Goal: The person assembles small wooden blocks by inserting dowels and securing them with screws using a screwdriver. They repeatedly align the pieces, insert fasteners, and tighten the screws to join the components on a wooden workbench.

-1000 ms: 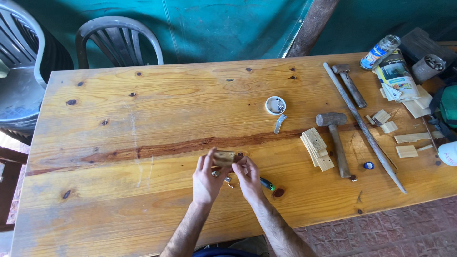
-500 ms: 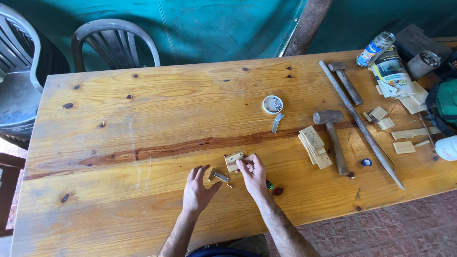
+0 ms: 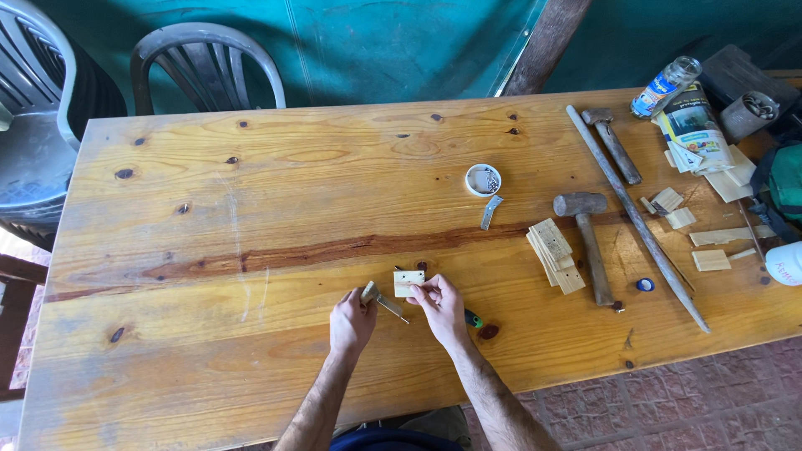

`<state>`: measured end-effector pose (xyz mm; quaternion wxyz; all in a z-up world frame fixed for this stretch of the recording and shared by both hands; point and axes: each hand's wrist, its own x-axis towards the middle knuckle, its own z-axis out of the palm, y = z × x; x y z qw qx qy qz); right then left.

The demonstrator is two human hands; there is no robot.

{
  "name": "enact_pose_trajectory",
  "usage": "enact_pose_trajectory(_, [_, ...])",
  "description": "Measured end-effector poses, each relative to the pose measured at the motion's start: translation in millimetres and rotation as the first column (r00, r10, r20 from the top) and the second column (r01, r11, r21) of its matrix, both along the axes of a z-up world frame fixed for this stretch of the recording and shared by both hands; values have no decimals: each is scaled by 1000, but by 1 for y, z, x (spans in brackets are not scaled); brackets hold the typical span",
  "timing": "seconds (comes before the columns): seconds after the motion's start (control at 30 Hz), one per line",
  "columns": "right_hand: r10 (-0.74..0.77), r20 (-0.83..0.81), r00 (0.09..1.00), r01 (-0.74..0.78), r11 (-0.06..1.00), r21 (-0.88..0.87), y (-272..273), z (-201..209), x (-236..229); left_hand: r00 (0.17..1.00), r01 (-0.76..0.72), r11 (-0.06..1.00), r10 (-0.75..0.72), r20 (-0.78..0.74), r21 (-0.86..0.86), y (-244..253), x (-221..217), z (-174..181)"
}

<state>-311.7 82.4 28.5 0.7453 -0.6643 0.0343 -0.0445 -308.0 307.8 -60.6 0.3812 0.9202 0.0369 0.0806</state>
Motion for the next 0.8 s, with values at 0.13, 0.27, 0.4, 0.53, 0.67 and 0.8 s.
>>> enact_pose_trajectory(0.13, [-37,-36,999,37,999,-1,-7,-2,-4,998,-51,985,58,39,-163,1,-1,55])
enact_pose_trajectory(0.27, [-76,-59,995,78,997,25,-7,-19,-8,984,-127,831,175,38,-542,0,-5,83])
enact_pose_trajectory(0.4, [-91,-109,990,99,992,74,5,-11,-10,972,-190,654,231,-47,-732,-8,-6,72])
enact_pose_trajectory(0.53, [-50,-116,992,63,992,110,25,1,-17,976,-180,533,203,-81,-827,-24,-4,89])
enact_pose_trajectory(0.67, [-14,-102,995,24,994,103,36,6,-19,975,-161,621,220,-27,-767,-27,-6,106])
enact_pose_trajectory(0.8, [-23,-63,998,28,997,72,33,-19,-19,980,-108,634,196,24,-766,-27,-6,113])
